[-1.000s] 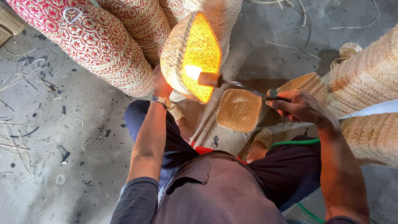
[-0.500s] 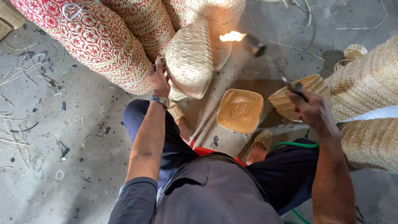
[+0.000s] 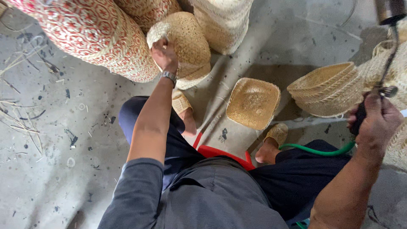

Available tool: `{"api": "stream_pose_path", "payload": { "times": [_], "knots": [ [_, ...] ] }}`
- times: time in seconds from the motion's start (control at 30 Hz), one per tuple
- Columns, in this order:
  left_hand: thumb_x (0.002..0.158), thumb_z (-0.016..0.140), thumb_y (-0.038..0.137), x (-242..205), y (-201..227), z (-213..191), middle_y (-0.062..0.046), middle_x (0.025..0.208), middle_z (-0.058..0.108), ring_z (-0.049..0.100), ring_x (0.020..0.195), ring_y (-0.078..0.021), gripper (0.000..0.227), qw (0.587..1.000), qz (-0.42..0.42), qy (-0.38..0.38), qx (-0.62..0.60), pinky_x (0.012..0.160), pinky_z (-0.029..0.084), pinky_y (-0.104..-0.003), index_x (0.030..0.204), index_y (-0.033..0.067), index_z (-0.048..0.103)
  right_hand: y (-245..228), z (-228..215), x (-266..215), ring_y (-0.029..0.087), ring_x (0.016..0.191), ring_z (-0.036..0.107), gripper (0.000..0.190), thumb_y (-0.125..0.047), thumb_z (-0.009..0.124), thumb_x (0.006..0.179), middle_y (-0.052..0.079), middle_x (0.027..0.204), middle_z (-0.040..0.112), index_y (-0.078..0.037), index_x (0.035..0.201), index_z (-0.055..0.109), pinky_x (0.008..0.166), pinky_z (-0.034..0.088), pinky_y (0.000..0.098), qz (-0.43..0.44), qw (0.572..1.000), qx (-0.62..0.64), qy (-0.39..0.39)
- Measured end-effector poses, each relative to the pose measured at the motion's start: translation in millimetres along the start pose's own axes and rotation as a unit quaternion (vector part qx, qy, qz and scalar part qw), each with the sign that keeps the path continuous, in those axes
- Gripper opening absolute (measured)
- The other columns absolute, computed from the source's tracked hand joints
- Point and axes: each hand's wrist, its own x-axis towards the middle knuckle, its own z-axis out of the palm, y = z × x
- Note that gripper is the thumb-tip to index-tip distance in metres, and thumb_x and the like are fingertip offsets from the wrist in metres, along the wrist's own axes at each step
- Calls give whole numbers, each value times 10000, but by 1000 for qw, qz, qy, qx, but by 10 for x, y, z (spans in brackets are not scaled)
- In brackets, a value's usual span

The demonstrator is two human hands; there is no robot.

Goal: The person uses a blowtorch to singe the surface of woven baskets, handling them one at a time and turning them over to cover all sides.

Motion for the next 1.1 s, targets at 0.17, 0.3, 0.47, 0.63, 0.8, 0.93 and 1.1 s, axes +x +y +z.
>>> {"api": "stream_pose_path", "payload": {
  "times": [0.17,0.3,0.47,0.63,0.8,0.93,1.1],
  "knots": [
    [765,853,335,-124,-349,667,-77,722,626,558,793,-276,355,998,43,12,32,804,446,-396,711,83,609,361,-365,130,154,620,562,282,-319,576,1240,75,846,614,-38,1230,563,560,459,317,3,1000,28,-9],
    [808,839,441,-226,-632,1097,-90,703,587,551,784,-272,466,988,-14,-34,149,791,452,-397,788,64,567,659,-625,257,145,679,547,358,-347,513,1207,49,874,567,-38,1389,525,595,446,302,29,998,58,-2],
    [813,811,466,-386,-878,1301,-54,734,597,573,779,-235,443,987,-35,-61,147,915,456,-388,772,94,576,956,-836,389,133,683,486,439,-366,511,1207,49,894,532,-28,1485,481,628,415,285,32,996,85,1],
    [869,782,496,-365,-827,1271,-155,779,589,559,778,-296,453,959,-26,-115,256,884,439,-449,727,100,614,1023,-900,502,121,669,495,507,-436,566,1186,13,878,523,-61,1520,496,616,443,289,53,995,74,35],
    [794,830,442,-304,-642,987,-120,926,650,553,988,-330,392,974,-90,-163,129,921,443,-452,796,83,672,1013,-877,532,127,664,505,484,-445,598,1183,12,873,534,-80,1495,539,608,455,298,58,994,75,46],
    [865,791,397,-501,-557,846,-146,1093,660,588,1090,-348,394,996,-15,-87,20,982,463,-462,1036,71,650,876,-764,530,122,659,497,361,-368,600,1168,11,884,551,-99,1400,532,605,443,281,74,989,110,66],
    [1021,685,316,-1935,-260,764,-152,1162,690,673,1087,-346,291,961,113,-230,-105,969,543,-449,1194,91,620,591,-468,449,190,582,560,275,-324,664,1189,93,820,635,-60,1249,611,508,462,332,15,988,120,93]
  ]
}}
